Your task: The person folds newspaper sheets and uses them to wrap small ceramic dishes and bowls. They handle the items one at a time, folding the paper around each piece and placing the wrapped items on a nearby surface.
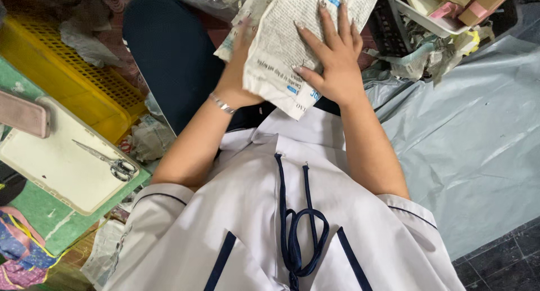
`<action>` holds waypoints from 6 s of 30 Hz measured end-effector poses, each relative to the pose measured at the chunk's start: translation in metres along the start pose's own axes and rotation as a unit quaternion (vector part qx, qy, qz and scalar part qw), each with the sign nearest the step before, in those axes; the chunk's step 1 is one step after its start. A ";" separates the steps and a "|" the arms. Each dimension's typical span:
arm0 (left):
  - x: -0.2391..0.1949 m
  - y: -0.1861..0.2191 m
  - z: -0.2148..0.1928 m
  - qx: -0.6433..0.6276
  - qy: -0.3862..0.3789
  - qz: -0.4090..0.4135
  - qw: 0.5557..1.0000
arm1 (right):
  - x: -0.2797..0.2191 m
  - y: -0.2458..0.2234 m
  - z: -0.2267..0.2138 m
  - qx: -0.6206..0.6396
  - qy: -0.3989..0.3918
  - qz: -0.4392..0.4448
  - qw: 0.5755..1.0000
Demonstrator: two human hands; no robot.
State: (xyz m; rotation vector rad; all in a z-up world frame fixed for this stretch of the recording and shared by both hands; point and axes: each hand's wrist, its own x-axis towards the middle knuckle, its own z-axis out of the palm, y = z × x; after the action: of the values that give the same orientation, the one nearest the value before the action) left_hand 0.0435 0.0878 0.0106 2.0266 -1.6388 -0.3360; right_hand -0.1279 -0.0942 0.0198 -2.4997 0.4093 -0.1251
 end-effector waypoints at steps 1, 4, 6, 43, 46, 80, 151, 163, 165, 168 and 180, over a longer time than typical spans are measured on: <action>-0.012 -0.003 -0.003 -0.012 0.027 -0.040 0.999 | -0.001 -0.002 0.001 -0.016 -0.004 0.012 1.000; -0.040 -0.004 -0.017 -0.086 0.168 -0.159 0.969 | 0.000 -0.012 0.005 -0.055 0.000 0.037 0.998; -0.053 0.009 -0.026 -0.155 0.289 -0.219 0.919 | 0.006 -0.016 0.010 -0.067 0.012 0.066 0.996; -0.050 -0.039 -0.035 0.205 0.024 0.138 0.969 | -0.097 0.072 -0.019 0.447 0.022 0.007 0.894; -0.036 -0.040 -0.011 0.131 0.008 0.159 0.979 | -0.091 0.062 -0.026 0.404 0.000 -0.014 0.915; -0.018 -0.011 0.056 -0.567 0.049 -0.333 0.752 | -0.058 0.064 0.038 0.333 0.236 0.262 0.874; -0.024 0.050 -0.001 -0.522 0.066 -0.241 0.816 | -0.036 -0.021 -0.029 0.546 0.082 0.180 0.814; -0.028 0.029 -0.014 -0.554 0.051 -0.240 0.795 | -0.036 -0.026 -0.040 0.520 -0.013 0.107 0.847; -0.027 0.031 -0.018 -0.504 0.039 -0.251 0.825 | -0.035 -0.024 -0.034 0.614 0.021 0.103 0.782; -0.024 0.033 -0.026 -0.456 0.029 -0.234 0.858 | -0.039 -0.016 -0.024 0.541 0.037 0.223 0.810; -0.021 0.035 -0.045 -0.574 0.107 -0.188 0.790 | -0.037 -0.017 -0.034 0.566 -0.069 0.176 0.802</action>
State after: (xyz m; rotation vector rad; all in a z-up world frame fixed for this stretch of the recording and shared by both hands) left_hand 0.0309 0.1133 0.0642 1.2845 -0.5353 -0.9293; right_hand -0.1644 -0.0879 0.0580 -1.2090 0.5207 -0.0155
